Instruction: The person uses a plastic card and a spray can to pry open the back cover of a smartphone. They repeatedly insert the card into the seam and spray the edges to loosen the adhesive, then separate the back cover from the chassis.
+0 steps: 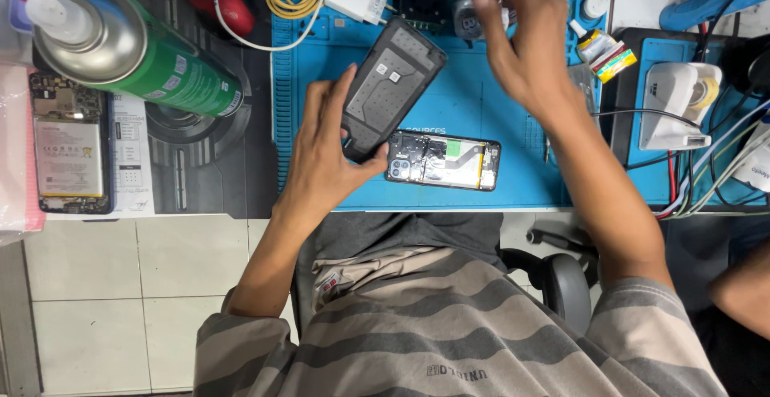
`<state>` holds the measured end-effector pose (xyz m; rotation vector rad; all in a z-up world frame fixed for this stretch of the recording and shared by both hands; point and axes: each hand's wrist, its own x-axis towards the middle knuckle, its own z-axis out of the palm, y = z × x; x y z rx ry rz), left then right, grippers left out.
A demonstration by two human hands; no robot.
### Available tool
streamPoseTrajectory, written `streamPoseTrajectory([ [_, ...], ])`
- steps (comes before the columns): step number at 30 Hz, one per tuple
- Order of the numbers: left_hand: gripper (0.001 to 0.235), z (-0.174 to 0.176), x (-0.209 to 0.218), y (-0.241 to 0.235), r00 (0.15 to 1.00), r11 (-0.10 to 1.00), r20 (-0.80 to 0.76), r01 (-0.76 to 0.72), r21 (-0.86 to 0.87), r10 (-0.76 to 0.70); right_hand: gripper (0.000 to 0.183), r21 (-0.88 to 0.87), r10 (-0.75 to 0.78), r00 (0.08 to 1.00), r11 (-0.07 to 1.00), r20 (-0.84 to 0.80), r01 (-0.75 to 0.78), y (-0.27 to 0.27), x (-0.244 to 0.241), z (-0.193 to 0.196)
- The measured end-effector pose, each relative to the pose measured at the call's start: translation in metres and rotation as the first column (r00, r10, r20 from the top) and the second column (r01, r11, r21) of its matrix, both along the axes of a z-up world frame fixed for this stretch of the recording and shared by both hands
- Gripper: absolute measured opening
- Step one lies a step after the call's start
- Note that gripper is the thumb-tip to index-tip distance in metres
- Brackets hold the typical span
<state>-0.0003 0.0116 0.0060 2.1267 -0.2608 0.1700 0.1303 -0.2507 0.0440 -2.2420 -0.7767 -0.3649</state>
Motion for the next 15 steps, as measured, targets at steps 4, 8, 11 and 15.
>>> streamPoseTrajectory([
  [4, 0.103, 0.006, 0.001, -0.009, 0.996, 0.998, 0.062, 0.057, 0.029, -0.059, 0.022, 0.311, 0.202, 0.826, 0.950, -0.526, -0.035, 0.000, -0.034, 0.010],
  [8, 0.122, 0.010, 0.000, -0.016, 0.994, 0.987, 0.112, 0.030, -0.157, -0.012, 0.018, 0.525, 0.192, 0.710, 0.802, -0.677, 0.284, -0.008, -0.069, -0.016],
  [11, 0.123, 0.007, -0.007, -0.037, 0.976, 0.730, 0.179, 0.033, -0.682, 0.123, 0.012, 0.698, 0.314, 0.639, 0.477, -0.703, 0.534, -0.003, -0.106, -0.041],
  [15, 0.091, -0.005, -0.009, -0.085, 0.996, 0.301, 0.004, 0.032, -0.953, -0.094, 0.013, 0.685, 0.450, 0.523, 0.374, -0.724, 0.625, 0.019, -0.154, -0.059],
])
